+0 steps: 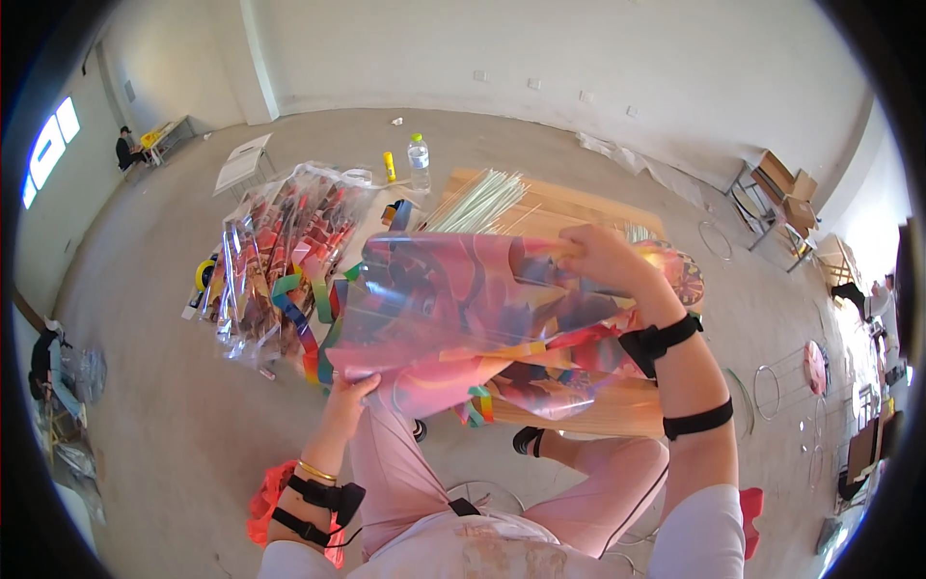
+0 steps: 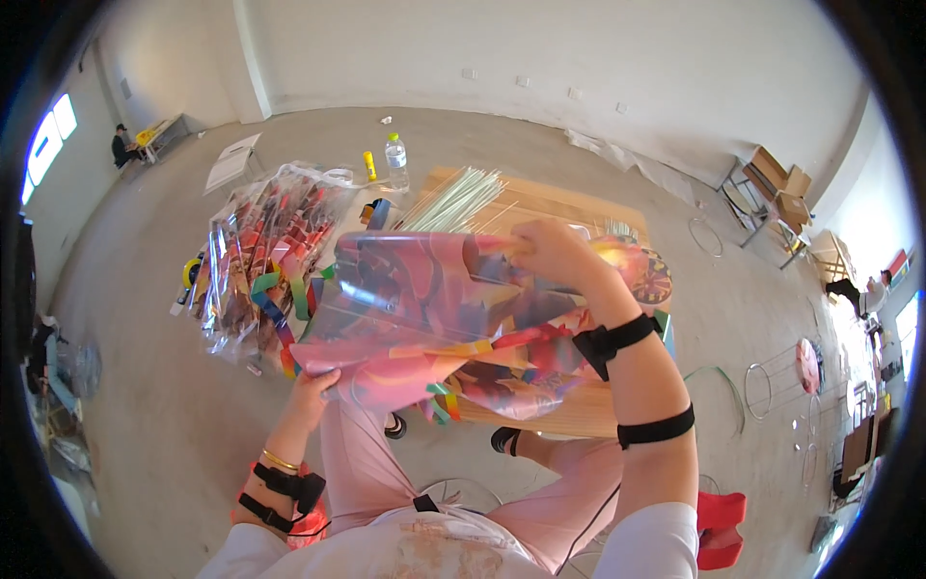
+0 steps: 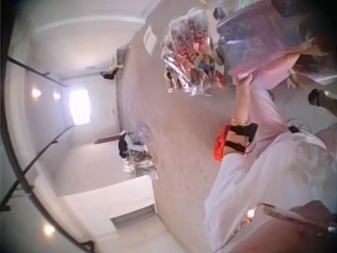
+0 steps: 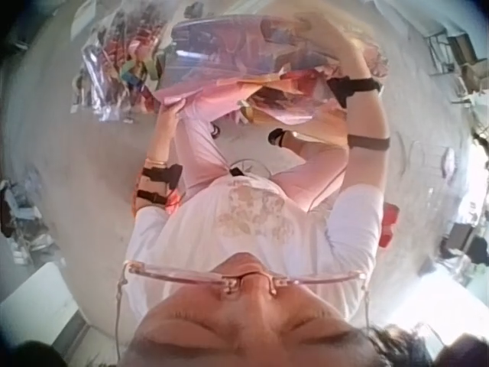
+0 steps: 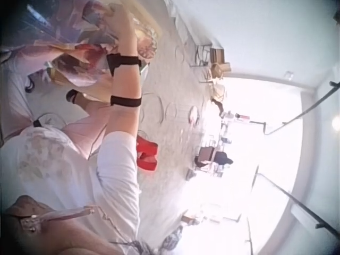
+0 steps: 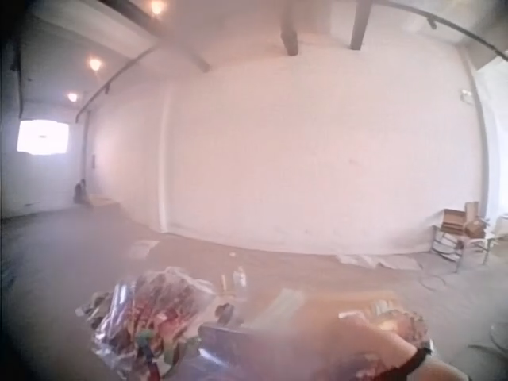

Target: Assembling a colorful kite by attaching ribbons and preparing the kite skin.

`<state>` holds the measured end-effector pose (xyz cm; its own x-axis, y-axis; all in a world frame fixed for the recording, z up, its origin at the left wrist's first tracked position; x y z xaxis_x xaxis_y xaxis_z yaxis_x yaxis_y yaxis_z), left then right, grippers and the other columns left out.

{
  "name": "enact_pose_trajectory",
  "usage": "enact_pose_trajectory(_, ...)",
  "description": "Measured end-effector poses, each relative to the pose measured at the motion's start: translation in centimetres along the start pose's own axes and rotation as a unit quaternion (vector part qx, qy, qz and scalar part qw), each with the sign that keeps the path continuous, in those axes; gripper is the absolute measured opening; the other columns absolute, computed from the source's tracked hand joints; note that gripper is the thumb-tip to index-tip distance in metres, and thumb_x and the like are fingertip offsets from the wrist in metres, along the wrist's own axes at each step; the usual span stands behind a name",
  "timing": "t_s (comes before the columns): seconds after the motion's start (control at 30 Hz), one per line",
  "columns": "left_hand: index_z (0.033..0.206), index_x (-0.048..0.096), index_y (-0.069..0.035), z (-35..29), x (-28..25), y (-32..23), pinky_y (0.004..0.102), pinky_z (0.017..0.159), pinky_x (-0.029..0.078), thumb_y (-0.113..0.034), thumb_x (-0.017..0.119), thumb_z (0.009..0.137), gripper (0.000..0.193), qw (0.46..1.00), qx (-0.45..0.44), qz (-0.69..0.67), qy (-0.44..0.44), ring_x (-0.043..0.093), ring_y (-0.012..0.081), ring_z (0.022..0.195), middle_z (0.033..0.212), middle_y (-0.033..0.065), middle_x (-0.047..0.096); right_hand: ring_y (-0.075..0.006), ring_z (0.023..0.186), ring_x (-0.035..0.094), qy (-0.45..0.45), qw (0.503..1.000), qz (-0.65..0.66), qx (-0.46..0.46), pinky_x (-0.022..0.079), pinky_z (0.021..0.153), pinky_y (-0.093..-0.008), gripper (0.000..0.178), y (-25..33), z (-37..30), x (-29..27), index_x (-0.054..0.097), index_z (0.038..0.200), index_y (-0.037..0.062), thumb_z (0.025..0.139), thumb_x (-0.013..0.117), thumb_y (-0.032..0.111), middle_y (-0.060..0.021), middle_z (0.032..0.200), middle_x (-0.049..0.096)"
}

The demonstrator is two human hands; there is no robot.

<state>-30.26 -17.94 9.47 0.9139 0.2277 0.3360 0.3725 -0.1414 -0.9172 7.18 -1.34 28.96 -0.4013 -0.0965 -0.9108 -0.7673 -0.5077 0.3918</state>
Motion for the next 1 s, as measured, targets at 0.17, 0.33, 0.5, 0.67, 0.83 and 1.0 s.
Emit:
enact_pose_trajectory(0.17, 0.112, 0.058, -0.004, 0.0, 1.0, -2.3, 0.0305, 0.087, 0.047, -0.005, 0.062, 0.084, 0.028, 0.998, 0.000, 0.004, 0.064, 0.060, 0.0161, 0.100, 0.108, 0.0041, 0.062, -0.0353, 0.084, 0.063, -0.025, 0.999, 0.014, 0.031, 0.048, 0.074, -0.0412, 0.039, -2.6, -1.2, 1.0, 0.064, 0.101, 0.0035, 0.070, 0.069, 0.026, -0.0205, 0.089, 0.065)
enact_pose_trajectory(0.33, 0.107, 0.060, -0.003, -0.5, -1.7, -1.7, 0.0280, 0.081, 0.049, -0.005, 0.062, 0.083, 0.024, 0.993, -0.048, 0.058, 0.092, 0.062, 0.0143, 0.092, 0.100, 0.0030, 0.063, -0.0253, 0.081, 0.063, 0.068, 0.989, 0.089, 0.093, 0.048, 0.075, -0.0353, 0.041, -3.7, -3.5, 6.5, 0.063, 0.106, 0.0014, 0.072, 0.072, 0.024, -0.0154, 0.087, 0.066)
enact_pose_trajectory(0.5, 0.104, 0.062, -0.004, -1.0, -4.6, 0.3, 0.0249, 0.063, 0.049, -0.015, 0.063, 0.084, 0.023, 0.975, -0.102, 0.177, 0.086, 0.062, 0.0109, 0.078, 0.090, 0.0013, 0.065, -0.0178, 0.082, 0.062, 0.064, 0.972, 0.190, 0.119, 0.048, 0.076, -0.0329, 0.040, -6.2, -6.7, 14.7, 0.063, 0.106, 0.0014, 0.074, 0.073, 0.022, -0.0101, 0.090, 0.068)
enact_pose_trajectory(0.67, 0.109, 0.059, -0.005, -2.5, -3.6, 1.2, 0.0270, 0.058, 0.049, -0.027, 0.064, 0.084, 0.034, 0.974, -0.134, 0.163, 0.082, 0.063, 0.0125, 0.078, 0.094, 0.0032, 0.064, -0.0140, 0.082, 0.061, 0.102, 0.933, 0.285, 0.193, 0.048, 0.076, -0.0306, 0.035, -7.4, -9.3, 21.8, 0.064, 0.103, -0.0010, 0.076, 0.074, 0.020, -0.0050, 0.091, 0.068)
enact_pose_trajectory(0.83, 0.112, 0.058, -0.009, -2.6, -4.7, 2.7, 0.0228, 0.055, 0.045, -0.050, 0.059, 0.086, 0.049, 0.965, -0.219, 0.142, 0.019, 0.061, 0.0108, 0.071, 0.093, 0.0022, 0.064, -0.0188, 0.081, 0.061, 0.106, 0.933, 0.264, 0.221, 0.048, 0.076, -0.0310, 0.039, -6.5, -10.6, 23.7, 0.065, 0.096, -0.0008, 0.072, 0.077, 0.027, -0.0084, 0.089, 0.066)
enact_pose_trajectory(1.0, 0.114, 0.058, -0.010, -1.9, -4.3, 2.3, 0.0255, 0.058, 0.043, -0.053, 0.057, 0.086, 0.052, 0.930, -0.288, 0.229, 0.011, 0.058, 0.0121, 0.075, 0.091, 0.0006, 0.061, -0.0327, 0.095, 0.058, 0.021, 0.974, 0.079, 0.211, 0.047, 0.082, -0.0383, 0.044, -8.7, -11.9, 25.9, 0.064, 0.088, -0.0013, 0.065, 0.079, 0.032, -0.0172, 0.105, 0.058)
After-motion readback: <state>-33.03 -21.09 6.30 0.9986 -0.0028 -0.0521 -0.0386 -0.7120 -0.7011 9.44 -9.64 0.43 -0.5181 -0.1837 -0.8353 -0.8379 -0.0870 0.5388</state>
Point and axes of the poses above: each hand's wrist, its own z-axis towards the middle knuckle, its own x-axis out of the palm, y = z × x, the point moved 3 cm from there along z, towards the middle knuckle
